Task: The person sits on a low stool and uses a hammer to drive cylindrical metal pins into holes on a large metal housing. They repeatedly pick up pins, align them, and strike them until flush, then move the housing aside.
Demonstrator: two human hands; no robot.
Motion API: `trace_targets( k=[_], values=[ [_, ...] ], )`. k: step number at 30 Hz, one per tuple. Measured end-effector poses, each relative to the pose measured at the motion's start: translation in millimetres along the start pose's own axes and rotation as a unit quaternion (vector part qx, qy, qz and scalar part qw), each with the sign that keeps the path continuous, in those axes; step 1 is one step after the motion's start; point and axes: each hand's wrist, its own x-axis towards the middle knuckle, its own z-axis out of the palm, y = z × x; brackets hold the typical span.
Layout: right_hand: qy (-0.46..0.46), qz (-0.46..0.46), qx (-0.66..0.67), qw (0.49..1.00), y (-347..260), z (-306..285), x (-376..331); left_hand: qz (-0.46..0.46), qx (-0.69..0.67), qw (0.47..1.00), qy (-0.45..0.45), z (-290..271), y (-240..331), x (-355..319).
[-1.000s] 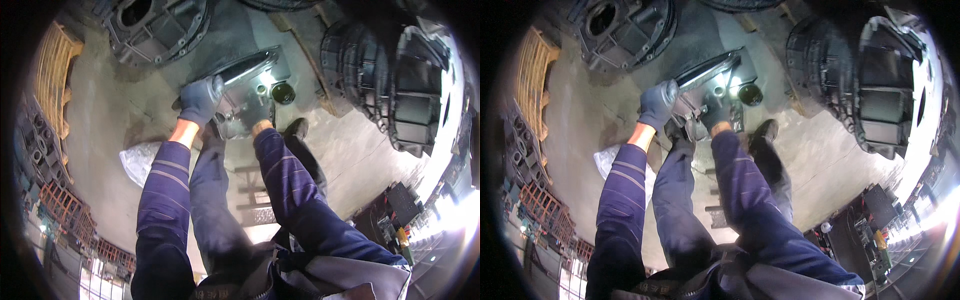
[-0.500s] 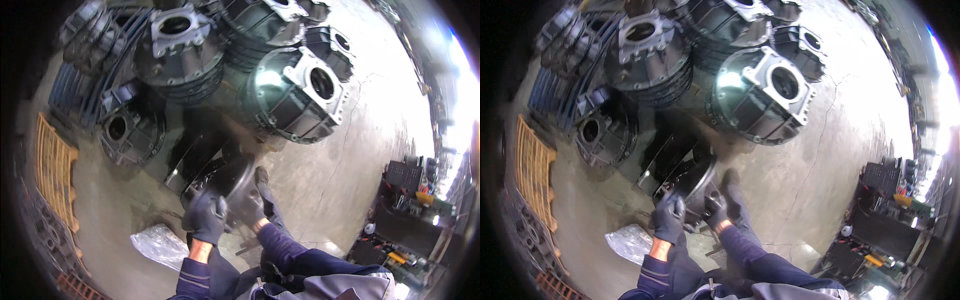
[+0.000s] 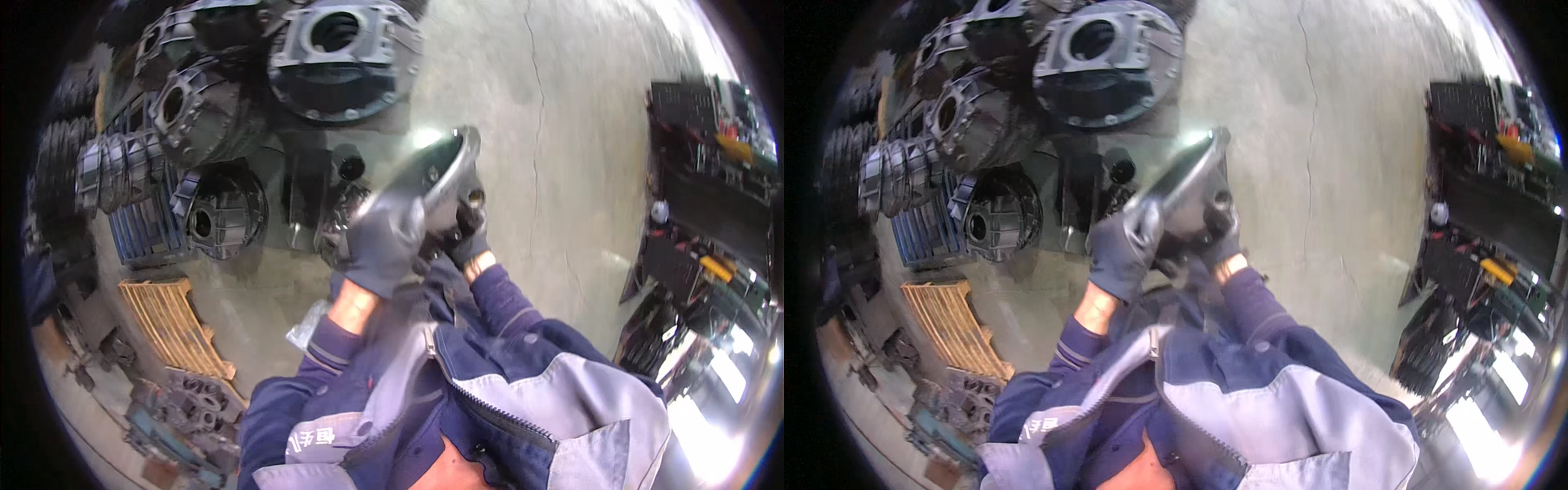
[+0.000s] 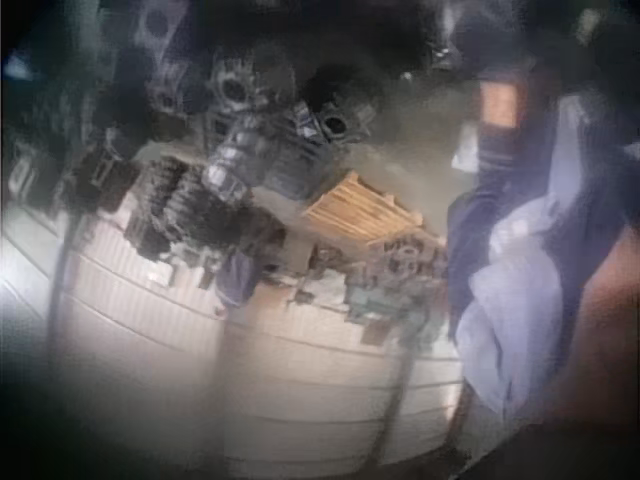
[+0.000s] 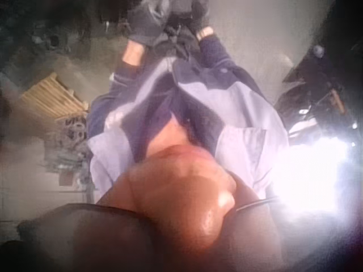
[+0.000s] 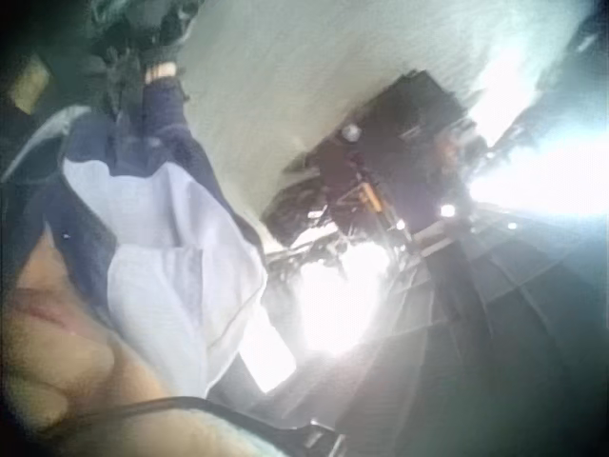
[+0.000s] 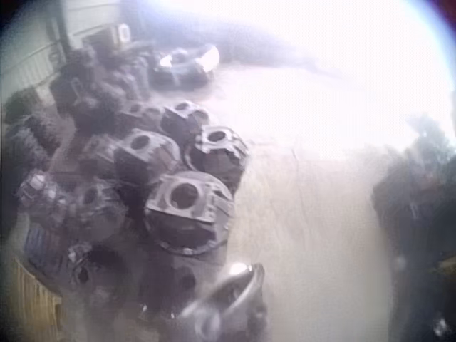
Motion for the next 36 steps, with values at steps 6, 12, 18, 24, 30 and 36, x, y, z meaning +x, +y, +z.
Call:
trace_targets(
  k=[6,12,18,24,30,36],
  values=[
    [-0.049,-0.070,0.122,0.989,-119.7,-0.3,-0.9,0.031,-0.017,0.998,-0.050,26.0,128.2,65.3],
    [-0.113,-0.257,0.060,0.958,-227.5,-6.0,-29.6,0.142,-0.084,0.985,-0.051,58.3,220.0,107.4],
    [-0.115,-0.298,0.076,0.945,-331.7,24.1,-23.4,0.197,-0.158,0.966,-0.059,79.2,271.6,185.7],
    [-0.125,-0.271,0.042,0.954,-409.4,60.2,13.0,0.191,-0.170,0.961,-0.105,97.3,291.0,290.7],
    [-0.125,-0.291,-0.289,0.903,-484.7,109.0,72.7,0.132,-0.129,0.971,-0.149,101.0,333.4,389.2],
    [-0.230,-0.139,-0.099,0.958,-567.9,172.1,122.6,0.052,-0.107,0.990,-0.080,105.7,361.1,483.0]
  ],
)
